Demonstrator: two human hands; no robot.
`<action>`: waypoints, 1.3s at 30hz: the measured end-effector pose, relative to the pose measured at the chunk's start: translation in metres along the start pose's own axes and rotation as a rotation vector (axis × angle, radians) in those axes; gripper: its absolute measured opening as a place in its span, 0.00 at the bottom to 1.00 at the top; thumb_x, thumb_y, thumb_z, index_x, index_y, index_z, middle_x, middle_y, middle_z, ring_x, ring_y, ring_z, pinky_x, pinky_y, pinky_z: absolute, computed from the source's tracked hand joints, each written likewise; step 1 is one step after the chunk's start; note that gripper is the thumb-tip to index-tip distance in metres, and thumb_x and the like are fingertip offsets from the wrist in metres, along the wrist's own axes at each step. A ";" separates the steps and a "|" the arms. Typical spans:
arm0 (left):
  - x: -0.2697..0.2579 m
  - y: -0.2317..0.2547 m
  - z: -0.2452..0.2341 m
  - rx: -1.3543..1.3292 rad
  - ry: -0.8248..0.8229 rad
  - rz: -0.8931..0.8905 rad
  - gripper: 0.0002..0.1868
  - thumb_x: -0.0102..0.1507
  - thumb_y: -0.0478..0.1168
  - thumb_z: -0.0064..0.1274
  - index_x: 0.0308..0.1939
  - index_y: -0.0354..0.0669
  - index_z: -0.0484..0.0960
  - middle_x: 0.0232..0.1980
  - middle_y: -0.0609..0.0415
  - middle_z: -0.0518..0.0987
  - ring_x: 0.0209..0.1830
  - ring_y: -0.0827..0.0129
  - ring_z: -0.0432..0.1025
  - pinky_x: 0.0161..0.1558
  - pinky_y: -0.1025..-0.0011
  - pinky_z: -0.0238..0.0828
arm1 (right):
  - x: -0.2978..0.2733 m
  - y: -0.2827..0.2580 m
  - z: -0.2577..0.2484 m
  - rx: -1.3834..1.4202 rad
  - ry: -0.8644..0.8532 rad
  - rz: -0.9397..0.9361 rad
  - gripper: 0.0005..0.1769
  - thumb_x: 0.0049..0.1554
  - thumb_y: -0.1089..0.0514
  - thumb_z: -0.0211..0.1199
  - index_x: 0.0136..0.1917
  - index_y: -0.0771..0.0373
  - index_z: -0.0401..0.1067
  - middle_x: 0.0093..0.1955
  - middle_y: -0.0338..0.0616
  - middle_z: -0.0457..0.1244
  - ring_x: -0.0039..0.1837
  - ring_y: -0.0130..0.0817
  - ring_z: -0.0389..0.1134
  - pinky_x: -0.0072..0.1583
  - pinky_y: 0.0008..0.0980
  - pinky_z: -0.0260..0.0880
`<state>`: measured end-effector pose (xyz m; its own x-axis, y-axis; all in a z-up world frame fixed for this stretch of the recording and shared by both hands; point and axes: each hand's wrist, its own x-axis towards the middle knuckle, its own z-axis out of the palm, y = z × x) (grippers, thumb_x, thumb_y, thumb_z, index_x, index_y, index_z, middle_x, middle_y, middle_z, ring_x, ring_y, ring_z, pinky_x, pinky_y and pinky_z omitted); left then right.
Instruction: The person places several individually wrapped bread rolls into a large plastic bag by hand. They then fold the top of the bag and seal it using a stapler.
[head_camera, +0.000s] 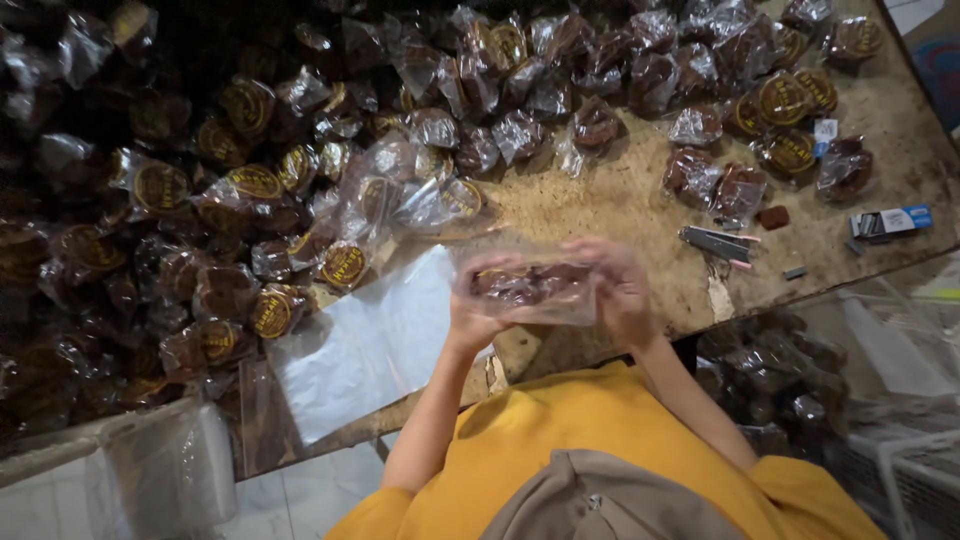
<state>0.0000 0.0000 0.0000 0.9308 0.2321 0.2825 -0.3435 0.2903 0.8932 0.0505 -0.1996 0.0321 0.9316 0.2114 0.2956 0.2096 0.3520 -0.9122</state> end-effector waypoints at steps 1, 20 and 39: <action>0.008 0.004 0.002 0.002 -0.005 0.003 0.48 0.39 0.37 0.83 0.59 0.30 0.73 0.59 0.35 0.78 0.58 0.48 0.77 0.55 0.56 0.77 | 0.002 0.001 -0.001 0.002 0.002 -0.006 0.24 0.60 0.42 0.62 0.57 0.64 0.72 0.62 0.54 0.65 0.66 0.41 0.67 0.69 0.40 0.61; 0.083 0.117 0.062 0.491 -0.019 0.202 0.03 0.59 0.38 0.68 0.31 0.48 0.89 0.33 0.59 0.86 0.36 0.67 0.80 0.46 0.73 0.76 | 0.048 -0.040 -0.006 -0.823 -0.239 -0.147 0.28 0.59 0.37 0.62 0.59 0.61 0.76 0.66 0.49 0.61 0.58 0.45 0.64 0.61 0.41 0.67; 0.084 0.014 0.044 0.010 0.040 -0.044 0.24 0.69 0.34 0.53 0.67 0.41 0.63 0.70 0.48 0.68 0.66 0.58 0.70 0.66 0.62 0.66 | 0.058 0.004 -0.036 -0.717 -0.152 -0.250 0.06 0.51 0.63 0.72 0.40 0.51 0.81 0.40 0.33 0.70 0.62 0.37 0.68 0.77 0.45 0.42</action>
<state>0.0785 -0.0173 0.0514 0.9390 0.2561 0.2293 -0.3013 0.2916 0.9079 0.1162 -0.2186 0.0358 0.7913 0.3443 0.5052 0.5975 -0.2601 -0.7585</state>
